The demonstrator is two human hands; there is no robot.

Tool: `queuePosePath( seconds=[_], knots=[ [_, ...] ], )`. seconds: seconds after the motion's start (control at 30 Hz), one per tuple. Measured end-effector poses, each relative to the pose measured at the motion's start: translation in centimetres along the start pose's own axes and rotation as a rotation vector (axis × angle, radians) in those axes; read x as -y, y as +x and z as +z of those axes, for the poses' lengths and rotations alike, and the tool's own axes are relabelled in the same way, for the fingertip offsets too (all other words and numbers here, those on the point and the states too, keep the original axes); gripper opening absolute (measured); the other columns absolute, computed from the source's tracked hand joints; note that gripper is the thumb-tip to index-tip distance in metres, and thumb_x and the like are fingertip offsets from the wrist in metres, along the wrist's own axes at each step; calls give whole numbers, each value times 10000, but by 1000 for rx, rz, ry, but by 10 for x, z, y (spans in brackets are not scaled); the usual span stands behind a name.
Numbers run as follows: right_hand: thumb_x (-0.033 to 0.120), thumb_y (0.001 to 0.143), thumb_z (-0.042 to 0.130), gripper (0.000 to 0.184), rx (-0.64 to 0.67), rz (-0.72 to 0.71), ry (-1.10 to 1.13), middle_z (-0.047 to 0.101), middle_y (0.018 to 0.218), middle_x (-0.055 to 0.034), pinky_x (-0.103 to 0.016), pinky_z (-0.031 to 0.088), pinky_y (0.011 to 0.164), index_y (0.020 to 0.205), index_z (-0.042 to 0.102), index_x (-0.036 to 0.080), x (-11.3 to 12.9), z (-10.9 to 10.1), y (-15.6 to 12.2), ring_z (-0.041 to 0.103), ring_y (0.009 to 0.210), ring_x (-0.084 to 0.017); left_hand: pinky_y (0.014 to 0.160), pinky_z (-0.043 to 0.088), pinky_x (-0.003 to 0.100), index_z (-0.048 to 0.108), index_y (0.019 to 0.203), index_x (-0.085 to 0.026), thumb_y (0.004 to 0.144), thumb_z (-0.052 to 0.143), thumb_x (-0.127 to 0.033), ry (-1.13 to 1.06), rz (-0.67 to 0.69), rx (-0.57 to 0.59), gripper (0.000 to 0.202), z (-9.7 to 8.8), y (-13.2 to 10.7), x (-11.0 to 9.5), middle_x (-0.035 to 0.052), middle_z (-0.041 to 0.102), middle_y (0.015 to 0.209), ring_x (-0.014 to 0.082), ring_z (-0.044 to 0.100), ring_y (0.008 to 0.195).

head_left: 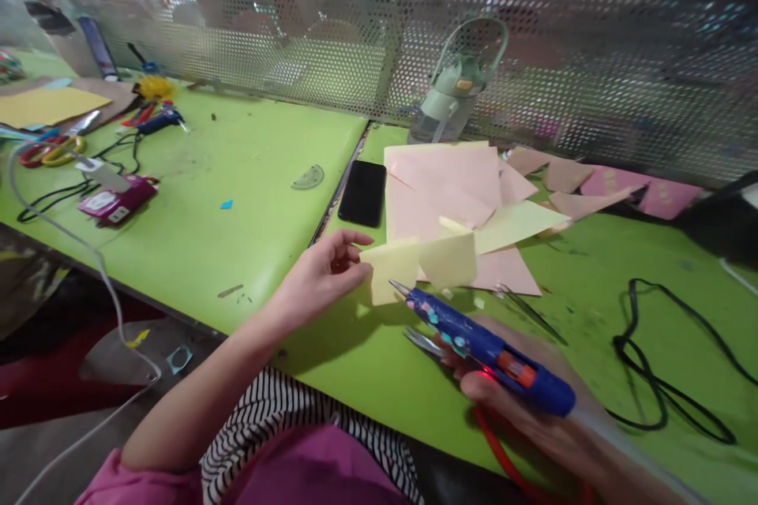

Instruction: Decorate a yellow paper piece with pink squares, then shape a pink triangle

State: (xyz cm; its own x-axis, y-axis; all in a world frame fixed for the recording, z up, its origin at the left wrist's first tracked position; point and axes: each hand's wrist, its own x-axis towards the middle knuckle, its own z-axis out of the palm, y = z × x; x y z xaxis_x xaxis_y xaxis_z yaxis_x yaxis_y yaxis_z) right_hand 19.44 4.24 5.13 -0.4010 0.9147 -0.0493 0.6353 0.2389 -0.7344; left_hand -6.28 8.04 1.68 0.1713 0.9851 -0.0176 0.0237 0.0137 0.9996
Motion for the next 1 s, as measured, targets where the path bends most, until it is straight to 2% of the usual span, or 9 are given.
queuePosePath(
  seconds=[0.13, 0.3, 0.47, 0.63, 0.8, 1.0],
  knots=[
    [696, 779, 587, 405, -13, 18, -35, 657, 655, -5, -332, 437, 481, 861, 624, 301, 12, -2, 4, 588, 550, -199, 670, 475, 243, 589, 955, -156, 816, 660, -266, -117, -45, -19, 191, 0, 2, 0, 13, 613, 843, 108, 571, 744],
    [764, 777, 542, 473, -40, -62, -51, 659, 689, -2, -335, 439, 535, 841, 619, 302, 16, 5, 10, 599, 599, -195, 522, 429, 203, 561, 909, -180, 845, 640, -299, -179, -118, -74, 157, 0, 1, -3, -6, 580, 793, 89, 532, 636],
    [752, 804, 521, 470, -79, -35, -40, 651, 680, 8, -320, 436, 544, 815, 595, 288, 13, 15, 14, 591, 589, -180, 586, 481, 231, 541, 995, -194, 893, 567, -288, -240, -208, -94, 141, 2, -1, -5, -25, 539, 716, 106, 544, 641],
    [677, 838, 538, 411, -93, -7, -62, 664, 694, 5, -311, 417, 520, 815, 577, 269, 16, 15, 18, 601, 606, -178, 584, 436, 214, 599, 1053, -139, 886, 553, -244, -268, -164, -38, 202, 6, -1, -6, -24, 536, 707, 83, 478, 607],
    [646, 836, 560, 383, -124, 7, -39, 670, 691, 10, -302, 428, 512, 804, 595, 266, 20, 15, 19, 609, 602, -169, 635, 454, 232, 618, 1132, -124, 880, 540, -206, -284, -97, 40, 276, 6, -2, -3, 33, 660, 814, 114, 566, 698],
    [670, 832, 546, 413, -136, 33, -51, 635, 628, 19, -302, 440, 505, 776, 598, 264, 22, 16, 19, 573, 545, -162, 750, 495, 268, 575, 1259, -125, 903, 510, -173, -249, -60, 63, 366, 9, -4, -3, 62, 711, 938, 146, 638, 827]
  ],
)
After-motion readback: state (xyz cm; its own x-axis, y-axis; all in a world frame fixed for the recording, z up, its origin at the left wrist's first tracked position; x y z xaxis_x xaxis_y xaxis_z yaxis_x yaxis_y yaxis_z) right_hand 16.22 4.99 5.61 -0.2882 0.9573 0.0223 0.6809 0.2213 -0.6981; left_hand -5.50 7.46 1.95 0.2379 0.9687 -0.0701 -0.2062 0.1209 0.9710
